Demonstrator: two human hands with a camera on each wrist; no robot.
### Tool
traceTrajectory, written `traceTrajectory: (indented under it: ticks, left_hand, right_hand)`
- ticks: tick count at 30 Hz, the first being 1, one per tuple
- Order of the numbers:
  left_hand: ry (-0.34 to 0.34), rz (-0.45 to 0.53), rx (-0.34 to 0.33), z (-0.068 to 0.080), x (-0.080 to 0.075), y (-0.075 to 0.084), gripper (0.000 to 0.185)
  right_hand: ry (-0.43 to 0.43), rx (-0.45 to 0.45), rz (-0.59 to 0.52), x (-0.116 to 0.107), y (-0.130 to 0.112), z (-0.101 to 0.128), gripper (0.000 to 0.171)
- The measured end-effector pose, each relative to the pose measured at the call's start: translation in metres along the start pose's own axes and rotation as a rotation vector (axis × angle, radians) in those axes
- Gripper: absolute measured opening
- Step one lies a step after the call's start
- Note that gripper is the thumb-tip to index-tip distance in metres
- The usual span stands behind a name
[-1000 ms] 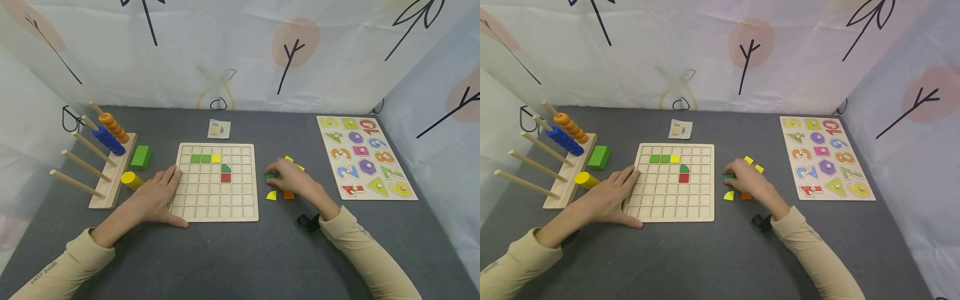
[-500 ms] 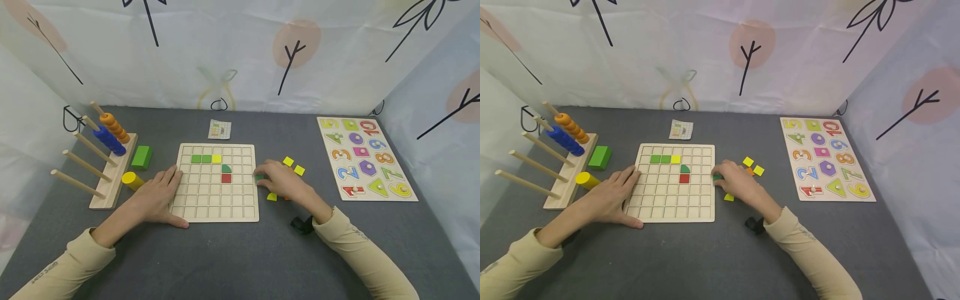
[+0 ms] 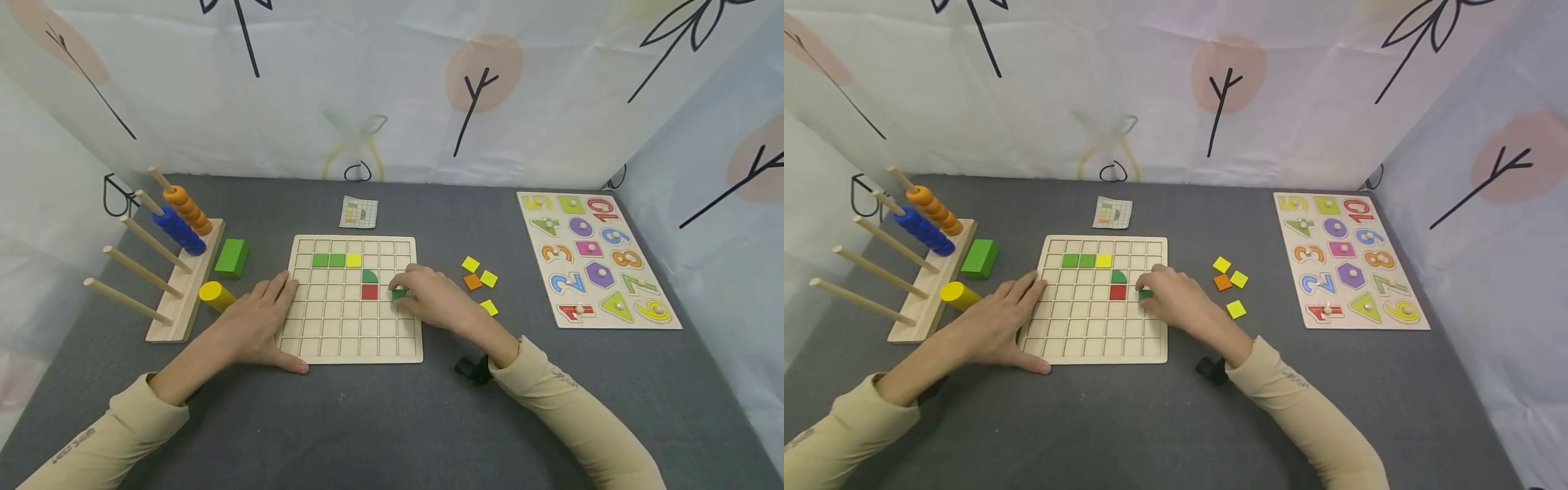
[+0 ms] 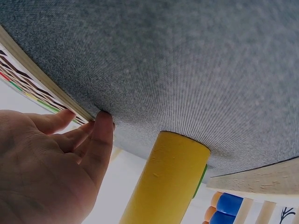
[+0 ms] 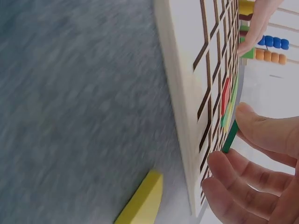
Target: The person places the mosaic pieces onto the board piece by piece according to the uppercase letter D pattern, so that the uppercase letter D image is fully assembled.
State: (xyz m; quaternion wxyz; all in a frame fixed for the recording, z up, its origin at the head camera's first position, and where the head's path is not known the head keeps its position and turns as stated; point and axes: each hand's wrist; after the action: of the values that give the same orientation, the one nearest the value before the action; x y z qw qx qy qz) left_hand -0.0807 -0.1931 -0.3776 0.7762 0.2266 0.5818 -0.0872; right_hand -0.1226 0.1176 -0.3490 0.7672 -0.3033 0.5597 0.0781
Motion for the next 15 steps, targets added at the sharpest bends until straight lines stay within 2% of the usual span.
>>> traceTrajectory:
  ticks: [15]
  left_hand:
    - [-0.002,0.001,-0.004,0.0,0.0,0.0,0.143]
  right_hand:
    - [-0.01,-0.041,0.026,0.014,-0.027,-0.015,0.025]
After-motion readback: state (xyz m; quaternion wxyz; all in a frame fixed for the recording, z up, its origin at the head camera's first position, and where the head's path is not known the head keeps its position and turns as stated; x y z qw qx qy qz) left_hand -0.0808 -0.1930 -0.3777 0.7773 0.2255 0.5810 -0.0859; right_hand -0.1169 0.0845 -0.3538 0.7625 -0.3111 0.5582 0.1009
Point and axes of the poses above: each hand's wrist, its own z-axis away from the middle knuckle, its own x-axis out of the palm, y = z × x, and after that the axes turned 7 degrees about z, right-handed
